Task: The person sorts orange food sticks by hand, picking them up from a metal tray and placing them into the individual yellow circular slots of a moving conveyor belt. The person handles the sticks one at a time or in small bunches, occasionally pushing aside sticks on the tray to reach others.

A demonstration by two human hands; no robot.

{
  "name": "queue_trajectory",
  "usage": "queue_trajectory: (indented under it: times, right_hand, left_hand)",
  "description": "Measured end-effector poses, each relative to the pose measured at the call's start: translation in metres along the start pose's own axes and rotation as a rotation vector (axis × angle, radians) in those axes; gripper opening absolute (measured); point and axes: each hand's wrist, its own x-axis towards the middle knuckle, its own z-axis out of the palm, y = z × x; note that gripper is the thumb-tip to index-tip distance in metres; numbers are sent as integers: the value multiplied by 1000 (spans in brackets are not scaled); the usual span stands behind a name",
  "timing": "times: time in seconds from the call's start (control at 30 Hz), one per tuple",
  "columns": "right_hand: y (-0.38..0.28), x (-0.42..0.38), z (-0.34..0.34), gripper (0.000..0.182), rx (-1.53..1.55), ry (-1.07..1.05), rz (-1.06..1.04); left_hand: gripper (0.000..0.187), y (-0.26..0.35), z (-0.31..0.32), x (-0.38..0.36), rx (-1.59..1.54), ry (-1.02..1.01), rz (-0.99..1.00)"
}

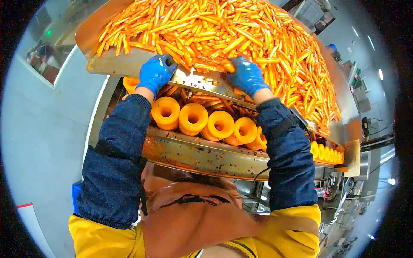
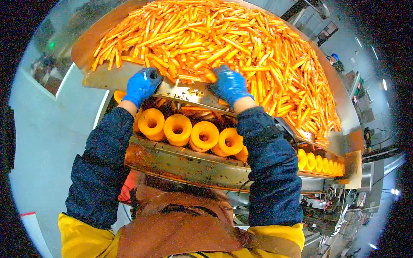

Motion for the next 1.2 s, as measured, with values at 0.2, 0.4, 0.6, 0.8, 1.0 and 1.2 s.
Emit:
queue_trajectory:
  times: [0.2, 0.4, 0.6, 0.8, 1.0, 1.2]
  right_hand:
    - [52, -22, -2, 31, 673, 428, 366]
    - [50, -66, -21, 20, 1210, 659, 372]
    - [-29, -121, -23, 26, 1897, 422, 671]
    - [-48, -144, 10, 20, 1522, 389, 691]
    - [-36, -153, 5, 18, 1309, 457, 704]
    - [-25, -172, -23, 26, 1512, 735, 680]
  left_hand:
    - [34, 1, 1, -2, -14, 42, -3]
    - [35, 1, 1, 0, 11, 2, -31]
    - [33, 3, -1, -1, 34, 4, -44]
    - [34, 3, 0, -1, 75, 59, -24]
    - [36, -2, 5, 2, 32, 1, -36]
    - [36, 0, 2, 3, 35, -13, -45]
